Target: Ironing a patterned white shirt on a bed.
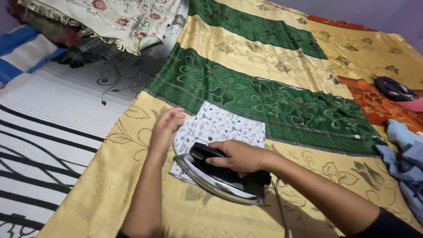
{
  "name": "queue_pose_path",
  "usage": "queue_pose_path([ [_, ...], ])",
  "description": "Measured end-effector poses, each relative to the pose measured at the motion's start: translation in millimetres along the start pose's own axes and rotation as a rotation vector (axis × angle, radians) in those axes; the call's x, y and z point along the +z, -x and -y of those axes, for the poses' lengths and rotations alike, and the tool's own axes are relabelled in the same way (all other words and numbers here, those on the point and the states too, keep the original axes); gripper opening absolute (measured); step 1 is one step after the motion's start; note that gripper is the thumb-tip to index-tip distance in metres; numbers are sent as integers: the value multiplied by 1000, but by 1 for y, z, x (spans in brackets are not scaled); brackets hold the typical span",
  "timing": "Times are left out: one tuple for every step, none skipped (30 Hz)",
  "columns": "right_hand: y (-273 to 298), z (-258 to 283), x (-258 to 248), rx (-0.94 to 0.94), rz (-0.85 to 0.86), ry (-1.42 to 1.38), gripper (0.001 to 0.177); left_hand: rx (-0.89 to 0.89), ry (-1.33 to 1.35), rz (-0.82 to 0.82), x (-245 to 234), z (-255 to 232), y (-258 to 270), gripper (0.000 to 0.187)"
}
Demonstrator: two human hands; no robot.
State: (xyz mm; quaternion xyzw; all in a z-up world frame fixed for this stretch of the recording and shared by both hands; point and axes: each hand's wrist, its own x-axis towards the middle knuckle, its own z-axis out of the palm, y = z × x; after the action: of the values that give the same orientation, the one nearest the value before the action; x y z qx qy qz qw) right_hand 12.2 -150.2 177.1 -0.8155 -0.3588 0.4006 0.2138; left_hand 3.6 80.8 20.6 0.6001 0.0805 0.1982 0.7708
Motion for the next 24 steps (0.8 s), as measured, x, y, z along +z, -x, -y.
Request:
queue_pose_path([
  [6,-3,-1,4,-2,2,33,1,5,3,5,-8,7,45],
  [12,-5,-2,34,-20,14,33,19,-278,72,10,-15,15,49],
  [17,-7,-2,63,-35,26,34,39,-563,138,14,-23,23,53],
  [24,-12,-2,65,-36,28,34,40,-559,138,14,-15,22,53],
  [30,-17,-2,98,-52,24,35,76,-856,226,13,-8,22,59],
  [36,-21,-2,131,-68,19,35,112,-1154,313,12,0,21,65],
  [43,-29,-2,132,-68,20,35,112,-1153,313,10,3,20,65],
  [50,-37,-2,178,-92,6,36,70,-1126,322,9,6,19,64],
  [57,-45,-2,224,-117,-8,37,28,-1099,331,7,8,18,63],
  [64,-54,-2,226,-119,-8,37,29,-1097,332,8,9,19,63],
  [71,-62,-2,261,-152,-24,37,31,-1124,333,8,8,18,62],
  [78,-71,-3,296,-186,-41,37,34,-1151,333,8,8,18,61],
  [87,-75,-4,296,-188,-39,37,36,-1150,332,8,9,18,61],
  [95,-79,-5,323,-232,-59,39,32,-1150,335,8,10,18,61],
  [103,-83,-7,348,-276,-77,42,29,-1151,336,8,11,16,60],
  [107,-86,-13,347,-279,-72,42,33,-1149,333,8,9,15,60],
  [111,-90,-18,376,-329,-90,45,24,-1155,336,8,9,16,61],
  [116,-94,-23,405,-380,-107,48,15,-1160,339,8,9,17,61],
  [115,-108,-33,406,-380,-108,48,15,-1159,340,9,8,17,61],
  [115,-123,-43,380,-392,-128,46,-7,-1155,338,10,6,17,62],
  [115,-138,-52,354,-406,-149,45,-28,-1151,338,10,5,18,62],
  [109,-146,-55,356,-407,-150,45,-28,-1151,341,10,7,19,62],
  [101,-153,-61,314,-387,-168,45,-17,-1154,338,10,7,19,61],
  [93,-160,-67,272,-366,-186,45,-5,-1158,336,9,7,18,61],
])
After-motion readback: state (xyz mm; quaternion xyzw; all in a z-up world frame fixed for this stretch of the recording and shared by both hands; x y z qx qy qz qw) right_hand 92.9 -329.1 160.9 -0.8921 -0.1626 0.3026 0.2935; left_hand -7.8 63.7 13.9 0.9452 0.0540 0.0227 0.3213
